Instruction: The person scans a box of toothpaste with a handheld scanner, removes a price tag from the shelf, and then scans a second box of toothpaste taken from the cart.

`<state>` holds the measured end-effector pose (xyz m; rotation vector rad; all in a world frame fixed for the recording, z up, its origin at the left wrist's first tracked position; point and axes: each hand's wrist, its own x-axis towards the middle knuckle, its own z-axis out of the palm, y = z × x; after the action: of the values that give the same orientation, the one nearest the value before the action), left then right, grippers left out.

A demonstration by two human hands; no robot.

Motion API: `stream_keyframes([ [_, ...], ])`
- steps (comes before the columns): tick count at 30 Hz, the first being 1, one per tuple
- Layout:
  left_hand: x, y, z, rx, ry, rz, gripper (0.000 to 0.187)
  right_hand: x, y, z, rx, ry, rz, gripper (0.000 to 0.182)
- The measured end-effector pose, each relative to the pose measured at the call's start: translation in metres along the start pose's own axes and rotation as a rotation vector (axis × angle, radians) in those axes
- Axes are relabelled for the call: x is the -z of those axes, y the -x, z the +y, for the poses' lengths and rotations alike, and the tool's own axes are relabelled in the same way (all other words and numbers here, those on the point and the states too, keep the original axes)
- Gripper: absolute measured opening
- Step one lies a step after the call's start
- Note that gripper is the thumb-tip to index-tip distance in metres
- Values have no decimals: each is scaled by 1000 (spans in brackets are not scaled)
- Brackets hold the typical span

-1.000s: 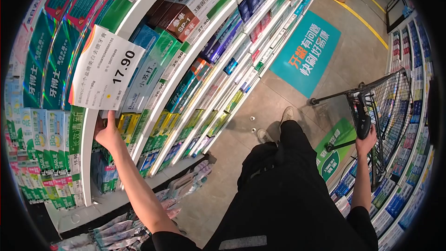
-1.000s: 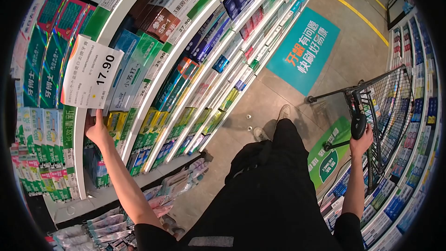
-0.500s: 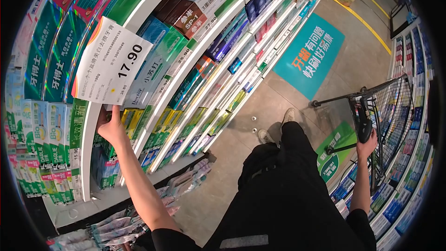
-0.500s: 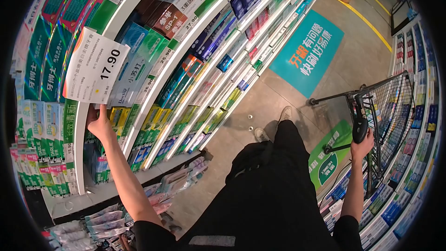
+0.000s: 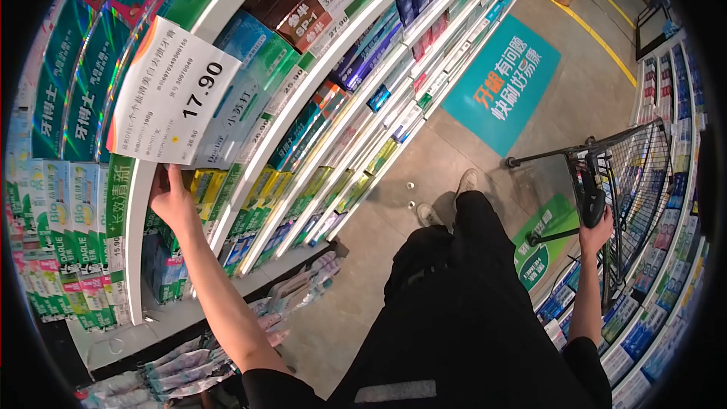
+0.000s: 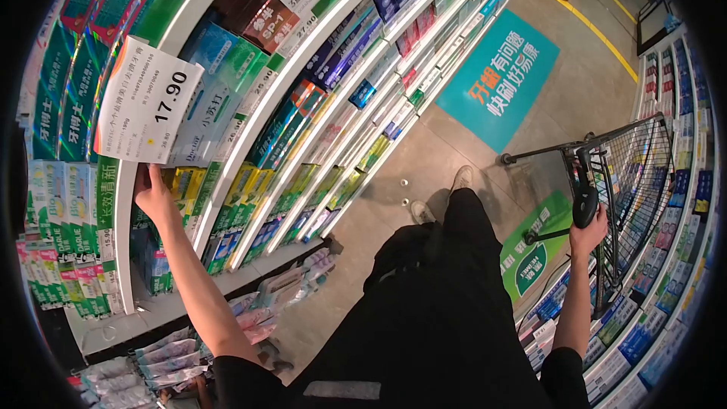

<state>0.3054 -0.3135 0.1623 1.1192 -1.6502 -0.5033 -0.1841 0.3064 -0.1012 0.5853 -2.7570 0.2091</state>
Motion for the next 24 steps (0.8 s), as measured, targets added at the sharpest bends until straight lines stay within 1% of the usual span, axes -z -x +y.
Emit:
stream_keyframes([
  [3,1,-2,3,-13,41,-31,35,4,-1,-3,-13,4,-22,48],
  [4,1,-2,4,-74,-8,-66,40,5,-2,-6,-15,7,-29,48],
  [6,-3,4,15,-52,6,-77,41,5,0,-3,-13,16,-40,48],
  [7,-3,6,16,-55,7,-80,38,5,0,-2,-15,26,-44,48],
  [10,0,20,4,-146,-43,97,29,5,-2,-6,-21,19,-51,49],
  [11,0,29,5,-177,-51,209,24,2,-1,-3,-9,19,-40,50],
  [12,4,35,7,-161,12,193,17,2,0,0,4,20,-26,50],
  [14,11,46,20,-3,35,-8,15,1,1,3,-40,39,-44,50],
  [16,-18,57,59,42,74,-41,17,0,-2,-1,-42,47,-58,51],
  [17,-28,58,73,71,108,-55,27,1,-2,-2,-33,51,-62,51],
  [20,-39,55,94,172,76,-38,35,2,-2,-2,-18,64,-58,51],
  [21,-41,54,89,160,82,-41,34,1,-1,0,-14,69,-51,51],
  [24,-42,55,79,224,125,41,31,0,0,-1,-3,72,-26,49],
])
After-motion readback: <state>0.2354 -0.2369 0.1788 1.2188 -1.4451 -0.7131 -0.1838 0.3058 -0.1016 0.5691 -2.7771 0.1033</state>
